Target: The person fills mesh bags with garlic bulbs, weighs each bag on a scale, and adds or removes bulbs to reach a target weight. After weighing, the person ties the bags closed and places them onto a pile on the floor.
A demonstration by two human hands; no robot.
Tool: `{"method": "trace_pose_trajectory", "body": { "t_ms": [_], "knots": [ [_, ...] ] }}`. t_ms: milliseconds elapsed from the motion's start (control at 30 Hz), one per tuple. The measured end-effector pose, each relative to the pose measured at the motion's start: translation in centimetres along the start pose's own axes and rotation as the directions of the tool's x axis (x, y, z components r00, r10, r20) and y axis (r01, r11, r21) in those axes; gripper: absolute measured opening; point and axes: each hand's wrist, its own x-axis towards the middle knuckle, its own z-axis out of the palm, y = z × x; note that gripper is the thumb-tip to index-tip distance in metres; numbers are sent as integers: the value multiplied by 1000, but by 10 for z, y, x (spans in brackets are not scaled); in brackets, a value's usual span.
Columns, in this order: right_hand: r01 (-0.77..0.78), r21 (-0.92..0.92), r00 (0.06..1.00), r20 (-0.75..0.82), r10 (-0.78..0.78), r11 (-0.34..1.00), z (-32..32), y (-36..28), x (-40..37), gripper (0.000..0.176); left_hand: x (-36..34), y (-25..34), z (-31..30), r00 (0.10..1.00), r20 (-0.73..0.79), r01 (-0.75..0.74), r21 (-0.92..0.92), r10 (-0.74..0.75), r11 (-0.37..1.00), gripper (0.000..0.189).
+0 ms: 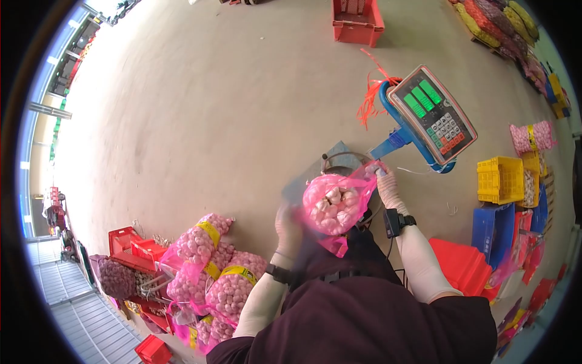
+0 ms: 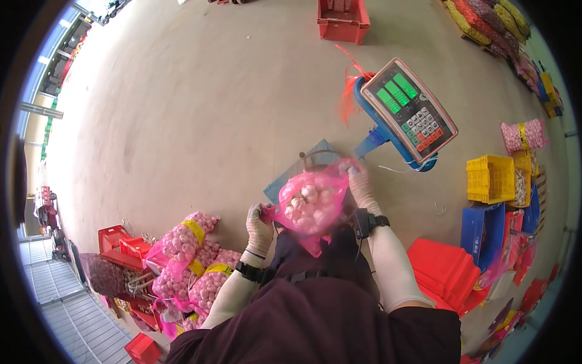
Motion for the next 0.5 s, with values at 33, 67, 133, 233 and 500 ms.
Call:
{"method": "trace_pose_trajectory", "body": {
  "t_ms": [33, 67, 133, 233, 500],
  "knots": [
    [-12, 7, 1000, 3, 12, 1000, 0, -2, -1, 14, 1, -1, -2, 1000, 7, 30, -55, -30, 998, 9],
    [-24, 15, 1000, 7, 24, 1000, 0, -3, -2, 14, 0, -3, -4, 998, 14, 61, -108, -60, 992, 11],
    [-27, 27, 1000, -6, 27, 999, 1, -4, -3, 14, 1, -5, -6, 1000, 18, 27, -45, -26, 999, 11],
    [-6, 18, 1000, 10, 6, 1000, -2, -2, -4, 14, -1, -2, -4, 999, 26, -32, 91, 30, 995, 10],
    [-49, 4, 985, 165, 47, 999, -17, -27, -22, 16, -13, 53, 4, 931, 53, 364, -170, -360, 916, 8]
  ]
}}
